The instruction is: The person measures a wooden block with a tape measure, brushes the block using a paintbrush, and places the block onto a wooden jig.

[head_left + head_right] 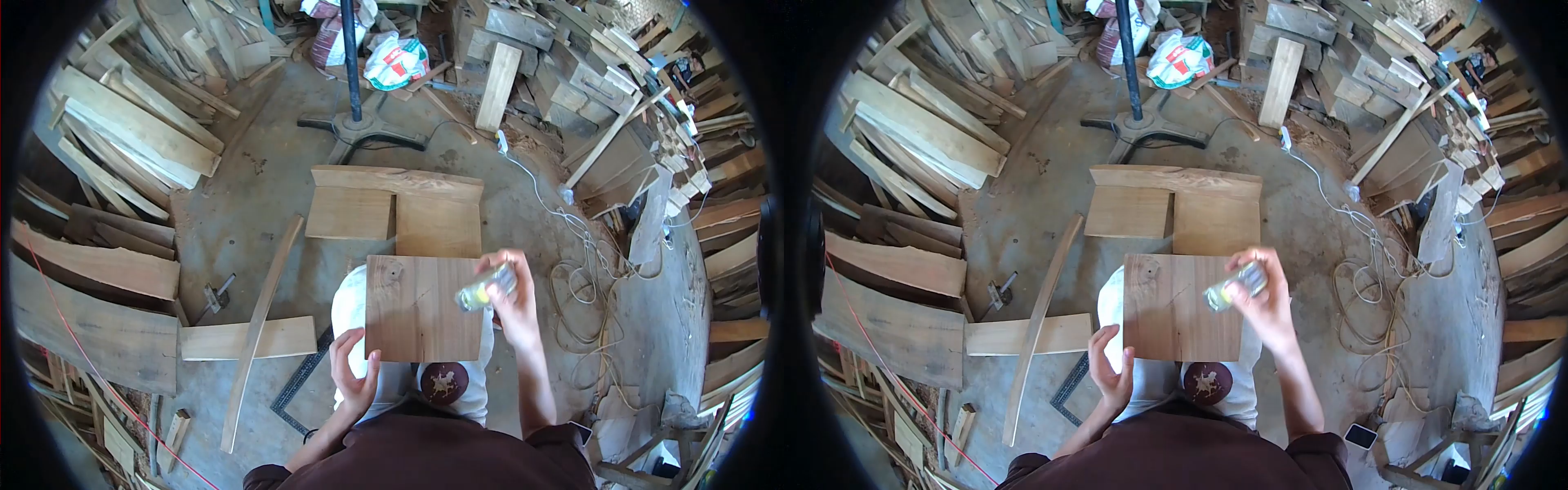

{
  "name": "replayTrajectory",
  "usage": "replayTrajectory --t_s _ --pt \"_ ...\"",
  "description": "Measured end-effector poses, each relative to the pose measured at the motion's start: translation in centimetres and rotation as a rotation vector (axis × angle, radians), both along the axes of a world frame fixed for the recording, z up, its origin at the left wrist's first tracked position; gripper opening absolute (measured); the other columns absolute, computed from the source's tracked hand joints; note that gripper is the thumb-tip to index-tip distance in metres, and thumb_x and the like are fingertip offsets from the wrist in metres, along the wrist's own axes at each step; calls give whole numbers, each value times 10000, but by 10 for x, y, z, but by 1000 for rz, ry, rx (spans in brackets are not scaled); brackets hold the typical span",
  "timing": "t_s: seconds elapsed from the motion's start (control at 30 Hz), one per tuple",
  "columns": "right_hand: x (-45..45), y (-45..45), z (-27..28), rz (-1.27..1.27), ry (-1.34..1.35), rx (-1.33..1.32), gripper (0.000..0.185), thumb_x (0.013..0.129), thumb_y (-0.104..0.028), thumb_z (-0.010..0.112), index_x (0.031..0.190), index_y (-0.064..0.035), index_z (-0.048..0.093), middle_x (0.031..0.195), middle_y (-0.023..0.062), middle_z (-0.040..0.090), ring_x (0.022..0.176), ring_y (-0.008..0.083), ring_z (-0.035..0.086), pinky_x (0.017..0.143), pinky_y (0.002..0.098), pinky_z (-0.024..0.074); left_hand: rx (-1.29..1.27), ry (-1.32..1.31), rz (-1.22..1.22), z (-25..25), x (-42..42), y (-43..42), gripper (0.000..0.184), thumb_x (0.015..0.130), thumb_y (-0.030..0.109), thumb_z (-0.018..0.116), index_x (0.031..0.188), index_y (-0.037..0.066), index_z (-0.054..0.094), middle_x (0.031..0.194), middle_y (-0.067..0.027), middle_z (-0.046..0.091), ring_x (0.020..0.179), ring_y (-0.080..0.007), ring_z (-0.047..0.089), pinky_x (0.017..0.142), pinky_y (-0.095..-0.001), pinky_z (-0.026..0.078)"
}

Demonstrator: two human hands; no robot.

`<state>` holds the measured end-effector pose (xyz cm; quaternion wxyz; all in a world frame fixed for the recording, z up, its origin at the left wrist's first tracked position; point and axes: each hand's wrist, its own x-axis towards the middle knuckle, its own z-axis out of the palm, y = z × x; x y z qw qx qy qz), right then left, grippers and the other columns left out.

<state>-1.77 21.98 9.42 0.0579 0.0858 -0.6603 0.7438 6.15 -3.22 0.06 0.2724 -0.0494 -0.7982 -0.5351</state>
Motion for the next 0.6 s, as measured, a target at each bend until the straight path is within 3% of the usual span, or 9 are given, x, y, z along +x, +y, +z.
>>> replayTrajectory --t_s 0.13,0.23,0.37,0.6 --pt "47 -21 -1 -60 174 164 591 687 -122 880 1103 -90 461 1118 114 510 1052 186 516 895 338 450 106 -195 -507 49 -7 9 311 862 93 717 1132 -20 611 1087 -142 642 950 -243 626 830 -336 493" --pt "71 -37 -9 -11 239 221 643 616 -124 922 1040 -102 439 1085 128 507 1014 211 521 856 344 454 292 -344 -718 64 -5 25 298 872 123 726 1109 -22 619 1069 -142 648 939 -222 630 819 -325 497" --pt "87 -35 -15 -47 188 293 632 610 -130 926 1016 -96 443 1040 133 532 962 223 533 809 339 467 296 -440 -828 45 -4 16 217 906 100 691 1073 -24 629 1030 -141 661 916 -217 644 812 -312 496" --pt "103 -20 -17 74 109 326 590 581 -125 912 976 -76 477 1006 142 543 924 208 545 788 323 472 257 -472 -852 53 7 12 94 856 36 722 917 -16 673 920 -116 690 842 -194 656 743 -287 504"
